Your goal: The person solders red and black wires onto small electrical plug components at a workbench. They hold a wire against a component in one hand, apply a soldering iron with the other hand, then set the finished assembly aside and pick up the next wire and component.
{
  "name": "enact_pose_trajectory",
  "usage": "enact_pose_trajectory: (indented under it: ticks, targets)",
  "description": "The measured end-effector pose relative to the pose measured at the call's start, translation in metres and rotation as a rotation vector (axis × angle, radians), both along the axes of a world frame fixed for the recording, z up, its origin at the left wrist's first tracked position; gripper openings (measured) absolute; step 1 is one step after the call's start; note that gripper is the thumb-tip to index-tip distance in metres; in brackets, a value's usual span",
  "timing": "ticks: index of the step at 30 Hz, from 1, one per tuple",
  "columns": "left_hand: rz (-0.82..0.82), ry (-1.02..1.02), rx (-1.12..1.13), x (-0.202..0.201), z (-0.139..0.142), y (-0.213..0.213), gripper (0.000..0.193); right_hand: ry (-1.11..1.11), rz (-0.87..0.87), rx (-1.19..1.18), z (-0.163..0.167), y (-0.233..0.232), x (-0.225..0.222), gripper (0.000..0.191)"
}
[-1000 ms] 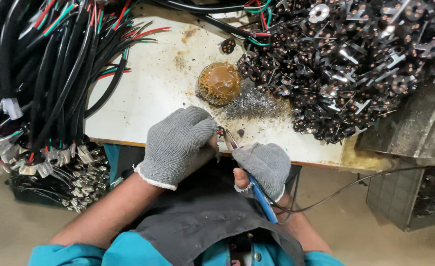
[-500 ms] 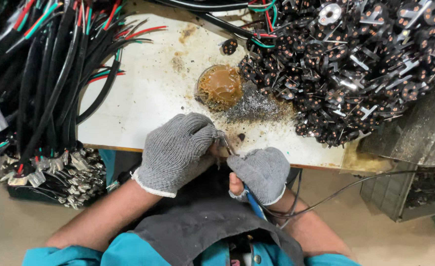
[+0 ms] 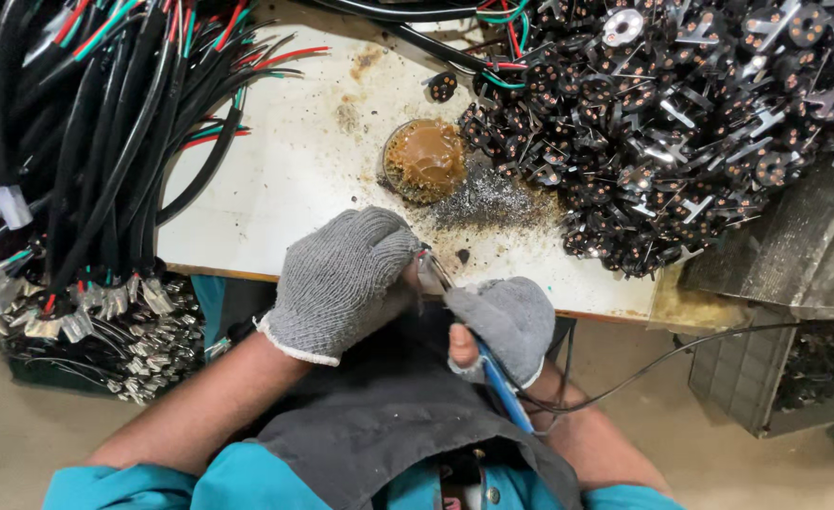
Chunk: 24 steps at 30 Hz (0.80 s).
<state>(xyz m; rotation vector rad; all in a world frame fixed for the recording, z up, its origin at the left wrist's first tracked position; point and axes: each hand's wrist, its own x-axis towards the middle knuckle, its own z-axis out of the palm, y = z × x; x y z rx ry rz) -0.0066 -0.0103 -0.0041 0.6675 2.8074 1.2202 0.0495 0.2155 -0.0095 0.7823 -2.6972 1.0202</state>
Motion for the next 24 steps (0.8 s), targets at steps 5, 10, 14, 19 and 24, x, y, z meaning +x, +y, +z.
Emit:
enact_pose_trajectory:
  ticks: [5, 10, 14, 19, 24]
  targets:
    - [-0.011, 0.010, -0.016, 0.000, -0.003, -0.002, 0.026, 0.007, 0.147, 0.185, -0.009, 0.005, -0.002, 0.027]
    - [-0.024, -0.015, -0.017, 0.000, -0.003, 0.000, 0.032, -0.071, 0.152, 0.265, -0.015, 0.010, 0.000, 0.026]
    - [-0.022, -0.024, -0.015, 0.000, -0.002, 0.000, 0.032, -0.036, 0.124, 0.209, -0.016, 0.009, 0.004, 0.026]
    - [-0.050, -0.066, -0.023, 0.000, -0.004, -0.002, 0.034, -0.008, 0.154, 0.228, -0.018, 0.008, 0.003, 0.026]
    - [-0.041, -0.004, -0.010, 0.000, -0.002, -0.002, 0.037, -0.051, 0.193, 0.174, -0.015, 0.010, -0.001, 0.031]
